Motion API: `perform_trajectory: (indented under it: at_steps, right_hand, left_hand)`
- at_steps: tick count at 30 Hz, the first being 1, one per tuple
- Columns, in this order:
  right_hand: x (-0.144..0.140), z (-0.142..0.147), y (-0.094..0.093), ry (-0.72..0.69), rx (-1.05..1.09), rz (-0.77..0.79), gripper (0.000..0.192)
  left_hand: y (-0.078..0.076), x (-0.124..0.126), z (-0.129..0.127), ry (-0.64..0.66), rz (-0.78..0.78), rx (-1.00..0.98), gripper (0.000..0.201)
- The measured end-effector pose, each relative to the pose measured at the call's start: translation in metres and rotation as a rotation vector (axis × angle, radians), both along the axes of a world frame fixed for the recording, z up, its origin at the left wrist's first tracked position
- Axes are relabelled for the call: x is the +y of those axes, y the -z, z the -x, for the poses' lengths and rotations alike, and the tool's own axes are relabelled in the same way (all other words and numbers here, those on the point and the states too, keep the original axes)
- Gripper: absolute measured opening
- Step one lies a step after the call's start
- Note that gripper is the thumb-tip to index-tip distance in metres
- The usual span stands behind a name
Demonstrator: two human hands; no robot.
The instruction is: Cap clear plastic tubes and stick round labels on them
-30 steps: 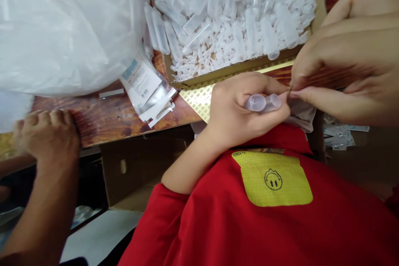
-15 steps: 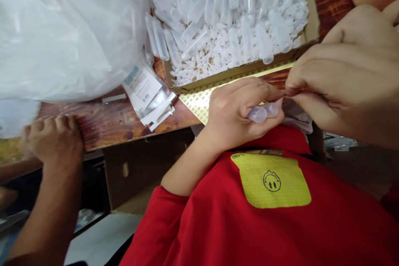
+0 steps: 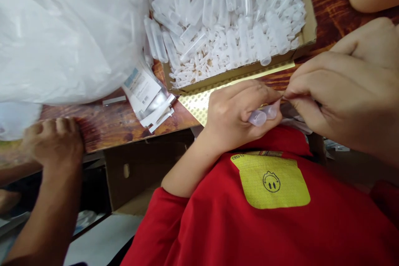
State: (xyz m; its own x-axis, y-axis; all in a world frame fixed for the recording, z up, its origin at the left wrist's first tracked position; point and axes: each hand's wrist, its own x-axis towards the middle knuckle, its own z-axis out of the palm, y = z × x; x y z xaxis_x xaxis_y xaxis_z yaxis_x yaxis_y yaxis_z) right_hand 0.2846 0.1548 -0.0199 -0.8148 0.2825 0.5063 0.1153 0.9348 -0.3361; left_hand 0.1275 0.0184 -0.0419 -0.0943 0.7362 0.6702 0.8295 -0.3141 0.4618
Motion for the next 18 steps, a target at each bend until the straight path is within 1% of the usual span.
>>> perform_trajectory:
  at_steps: [2, 3, 4, 6, 9, 13, 15, 18]
  right_hand:
    - [0.000, -0.002, 0.003, -0.090, -0.006, -0.166, 0.014]
    - [-0.001, -0.004, 0.005, -0.104, -0.016, -0.211, 0.013]
    - [-0.002, -0.004, 0.007, -0.091, -0.026, -0.221, 0.014]
    - [-0.006, -0.005, 0.010, -0.054, -0.045, -0.215, 0.019]
    - [-0.010, -0.004, 0.013, -0.055, -0.015, -0.202, 0.023]
    - [-0.012, -0.003, 0.013, -0.047, -0.009, -0.131, 0.030]
    - [-0.011, -0.003, 0.014, -0.059, 0.024, -0.113, 0.028]
    - [-0.011, -0.005, 0.016, -0.071, 0.068, -0.112, 0.018]
  left_hand:
    - [0.001, 0.000, 0.000, 0.008, -0.003, 0.025, 0.008]
    - [0.002, 0.000, 0.000, 0.017, 0.004, 0.027, 0.008]
    - [0.002, 0.000, 0.000, 0.029, 0.012, 0.021, 0.009]
    - [0.004, 0.000, 0.000, 0.043, 0.034, -0.005, 0.009]
    - [0.004, -0.001, -0.001, 0.043, 0.077, -0.055, 0.007]
    - [0.001, 0.000, -0.003, 0.032, 0.107, -0.132, 0.010]
    - [0.000, 0.001, -0.003, 0.045, 0.110, -0.176, 0.012]
    - [0.000, 0.001, -0.004, 0.040, 0.129, -0.296, 0.014]
